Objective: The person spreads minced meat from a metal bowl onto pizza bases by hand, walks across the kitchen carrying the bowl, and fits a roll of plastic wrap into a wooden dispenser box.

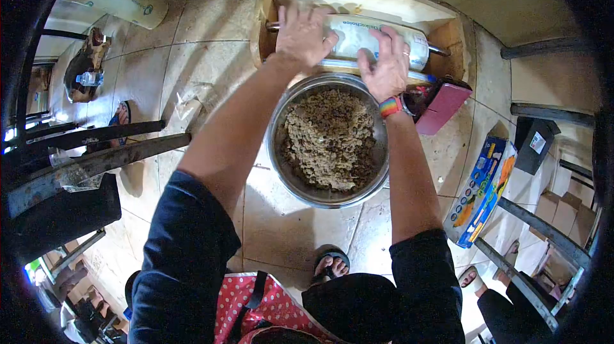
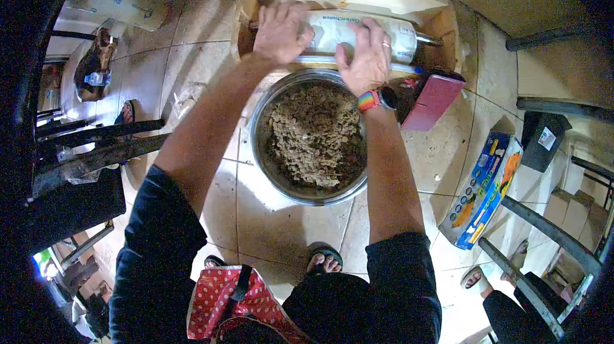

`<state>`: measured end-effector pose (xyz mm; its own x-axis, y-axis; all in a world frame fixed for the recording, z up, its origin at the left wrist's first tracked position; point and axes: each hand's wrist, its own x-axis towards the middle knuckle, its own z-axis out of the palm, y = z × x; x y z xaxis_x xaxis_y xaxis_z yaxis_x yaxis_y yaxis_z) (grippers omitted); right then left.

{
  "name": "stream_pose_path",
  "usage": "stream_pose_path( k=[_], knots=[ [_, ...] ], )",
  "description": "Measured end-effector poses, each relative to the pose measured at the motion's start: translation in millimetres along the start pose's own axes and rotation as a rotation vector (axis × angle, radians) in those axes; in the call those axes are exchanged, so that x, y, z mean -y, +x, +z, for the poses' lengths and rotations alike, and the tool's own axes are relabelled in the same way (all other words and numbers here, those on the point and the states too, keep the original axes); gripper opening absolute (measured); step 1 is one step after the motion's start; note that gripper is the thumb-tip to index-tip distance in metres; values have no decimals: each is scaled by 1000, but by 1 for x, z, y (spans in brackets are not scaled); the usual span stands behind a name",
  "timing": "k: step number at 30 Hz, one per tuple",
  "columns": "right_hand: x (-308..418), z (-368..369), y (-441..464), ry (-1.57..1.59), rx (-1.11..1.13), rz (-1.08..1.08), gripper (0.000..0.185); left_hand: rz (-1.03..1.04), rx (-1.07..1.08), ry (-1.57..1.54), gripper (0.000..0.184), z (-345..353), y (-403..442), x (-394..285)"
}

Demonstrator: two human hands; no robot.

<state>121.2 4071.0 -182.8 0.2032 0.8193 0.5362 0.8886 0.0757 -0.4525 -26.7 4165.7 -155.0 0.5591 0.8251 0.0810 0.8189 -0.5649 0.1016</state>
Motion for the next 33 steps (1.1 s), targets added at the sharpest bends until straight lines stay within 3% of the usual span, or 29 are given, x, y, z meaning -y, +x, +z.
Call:
stream_pose_path(
  k=[1,6,9,10,11,13,15,18,22,23,25,27,29,31,33],
  knots=[
    [1,1,2,-85,1,-12,41,152,62,-114,58,-2,3,3],
    [1,0,19,-202,261,61,54,216,150,-124,77,-6,4,11],
    [-25,9,41,-152,377,-27,62,130,-80,-304,73,1,-2,14],
    [-32,12,48,-172,360,-78,62,197,-340,-314,50,-2,-5,13],
    [-36,14,54,-169,365,-75,62,195,-334,-315,50,4,-4,15],
    [-37,18,69,-125,515,43,50,-82,-489,-392,25,6,-3,24],
    [-36,18,75,-65,522,80,43,-71,-570,-321,21,7,-6,21],
    [-61,41,75,-163,386,-59,35,-182,-488,-409,27,0,-9,14],
    [-49,25,66,13,371,16,30,-177,-395,-225,42,-5,-19,6],
    [-45,20,64,-34,366,-67,29,-211,-352,-223,46,-6,-19,5],
    [-39,14,61,-78,360,-150,29,-222,-461,-216,53,3,-24,2],
    [-36,14,59,-20,291,-243,30,-414,-365,-342,57,1,-33,-3],
    [-32,18,61,10,298,-264,30,-412,-310,-351,61,-5,-32,3],
    [-24,18,64,36,302,-277,31,-437,-68,-398,63,-10,-30,6],
    [-3,16,72,145,491,-186,29,-457,19,-377,62,-13,-27,8]
  ],
)
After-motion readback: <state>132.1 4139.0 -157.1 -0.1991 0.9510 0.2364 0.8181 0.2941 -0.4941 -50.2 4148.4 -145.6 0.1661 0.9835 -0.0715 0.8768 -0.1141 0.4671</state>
